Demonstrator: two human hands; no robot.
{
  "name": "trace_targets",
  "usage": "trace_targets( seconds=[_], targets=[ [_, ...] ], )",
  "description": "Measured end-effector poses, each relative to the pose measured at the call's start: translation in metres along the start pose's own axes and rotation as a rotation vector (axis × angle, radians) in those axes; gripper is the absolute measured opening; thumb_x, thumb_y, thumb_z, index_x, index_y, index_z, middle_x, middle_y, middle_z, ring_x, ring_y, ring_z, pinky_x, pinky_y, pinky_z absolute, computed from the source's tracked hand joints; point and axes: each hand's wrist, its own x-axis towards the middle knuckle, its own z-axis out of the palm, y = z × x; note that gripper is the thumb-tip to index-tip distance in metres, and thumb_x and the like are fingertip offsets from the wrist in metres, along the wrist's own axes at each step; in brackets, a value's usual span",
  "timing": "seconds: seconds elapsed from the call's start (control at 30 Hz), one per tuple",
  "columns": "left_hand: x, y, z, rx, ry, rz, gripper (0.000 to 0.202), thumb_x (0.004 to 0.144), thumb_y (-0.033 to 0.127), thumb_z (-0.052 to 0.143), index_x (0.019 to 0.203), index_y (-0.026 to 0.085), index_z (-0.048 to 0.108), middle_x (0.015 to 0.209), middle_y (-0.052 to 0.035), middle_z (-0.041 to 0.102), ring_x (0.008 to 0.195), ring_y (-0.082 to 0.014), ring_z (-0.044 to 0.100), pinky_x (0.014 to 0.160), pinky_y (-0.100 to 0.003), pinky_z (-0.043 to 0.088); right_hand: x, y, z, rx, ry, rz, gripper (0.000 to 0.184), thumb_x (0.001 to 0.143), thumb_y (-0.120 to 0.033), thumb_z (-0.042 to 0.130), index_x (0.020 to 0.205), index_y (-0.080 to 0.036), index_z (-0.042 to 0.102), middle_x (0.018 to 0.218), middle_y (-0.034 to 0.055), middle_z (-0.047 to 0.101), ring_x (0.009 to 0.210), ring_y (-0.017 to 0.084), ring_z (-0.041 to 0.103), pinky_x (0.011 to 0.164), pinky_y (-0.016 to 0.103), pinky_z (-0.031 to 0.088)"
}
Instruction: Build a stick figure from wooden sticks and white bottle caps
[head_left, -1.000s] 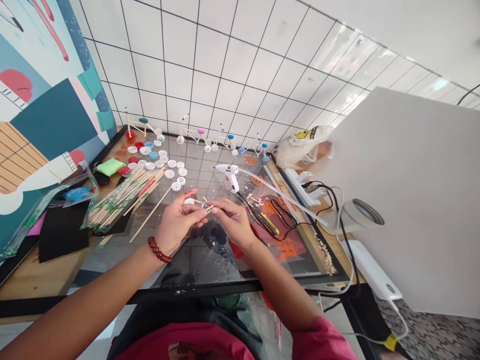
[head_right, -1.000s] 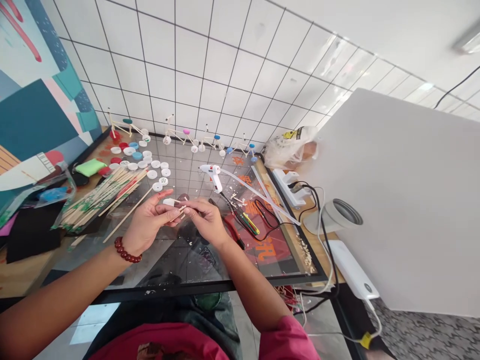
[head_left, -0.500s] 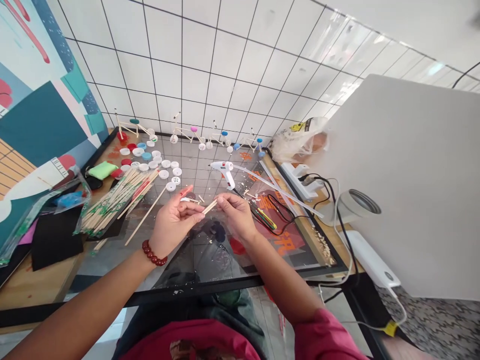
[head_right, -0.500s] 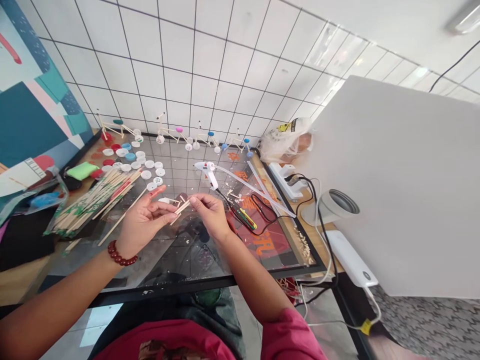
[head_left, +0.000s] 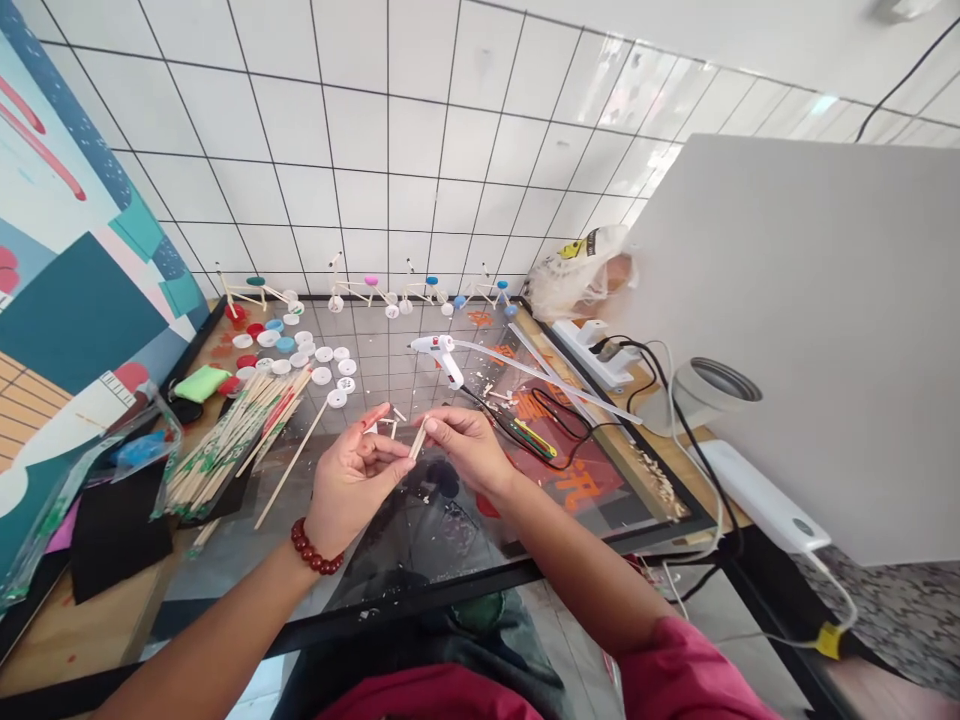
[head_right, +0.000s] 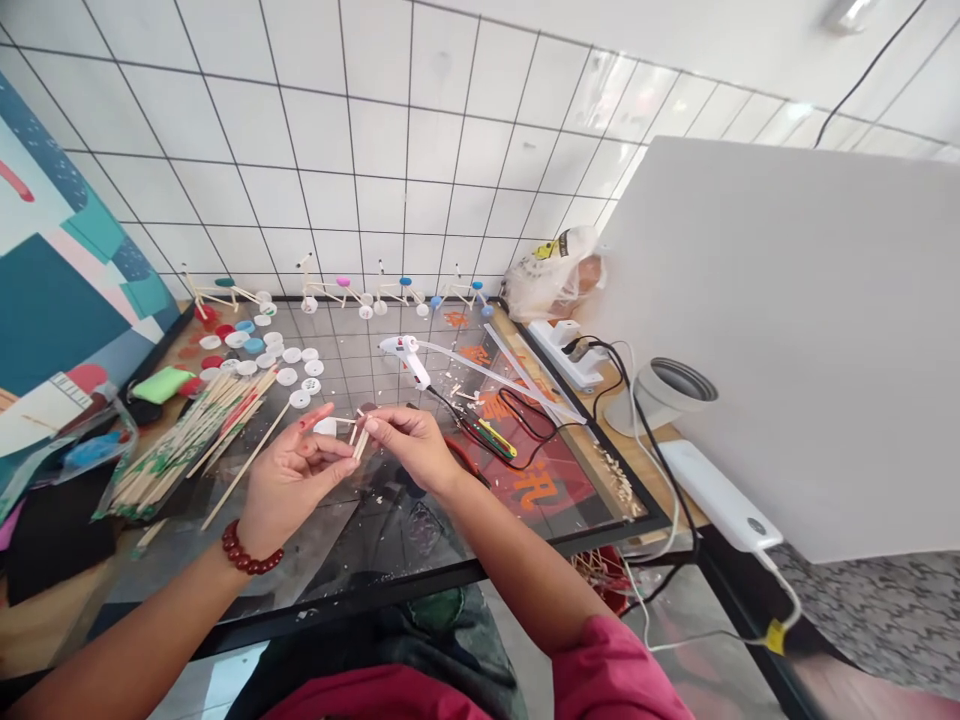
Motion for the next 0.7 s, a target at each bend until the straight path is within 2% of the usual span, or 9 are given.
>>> trace_targets(
  seconds=[0.13, 0.33, 0.57, 0.7],
  targets=[
    [0.0004, 0.0006, 0.0025, -0.022, 0.018, -0.018, 0.077, 0.060, 0.024, 0.090, 0.130, 0.017, 0.057, 0.072, 0.0012, 0.074, 0.070, -0.0168, 0.073, 0.069, -0.027, 0.060, -0.0023, 0.0013, 0.0045, -0.096, 0.027, -0.078, 0.034, 0.076, -0.055, 0.083, 0.083, -0.022, 0.079, 0.081, 0.0006, 0.072, 0.072, 0.014, 0.058, 0.073, 0.029, 0.050],
    [0.0001, -0.0028, 0.0018, -0.003, 0.031, 0.019, 0.079, 0.065, 0.024, 0.089, 0.136, 0.018, 0.054, 0.074, 0.0009, 0.075, 0.074, -0.0163, 0.073, 0.075, -0.027, 0.061, -0.0005, 0.0027, 0.0103, 0.068, -0.054, 0.022, 0.038, 0.065, -0.052, 0.091, 0.072, -0.020, 0.073, 0.068, -0.0030, 0.063, 0.063, 0.010, 0.052, 0.065, 0.025, 0.047],
    [-0.0042, -0.0067, 0.0008, 0.148, 0.052, 0.174, 0.070, 0.069, 0.022, 0.088, 0.133, 0.023, 0.059, 0.076, 0.0013, 0.076, 0.076, -0.0192, 0.074, 0.079, -0.033, 0.062, 0.0014, 0.0084, 0.0036, 0.094, -0.099, 0.080, 0.039, 0.060, -0.049, 0.094, 0.070, -0.018, 0.074, 0.065, -0.0033, 0.066, 0.059, 0.009, 0.052, 0.060, 0.023, 0.043],
    [-0.0026, -0.0065, -0.0011, 0.182, 0.062, 0.223, 0.068, 0.070, 0.022, 0.088, 0.131, 0.022, 0.060, 0.082, -0.0001, 0.078, 0.078, -0.0191, 0.074, 0.083, -0.034, 0.062, 0.0006, 0.0051, 0.0015, 0.090, -0.118, 0.059, 0.037, 0.065, -0.049, 0.092, 0.070, -0.018, 0.073, 0.065, -0.0034, 0.066, 0.059, 0.009, 0.053, 0.061, 0.024, 0.044]
  ],
)
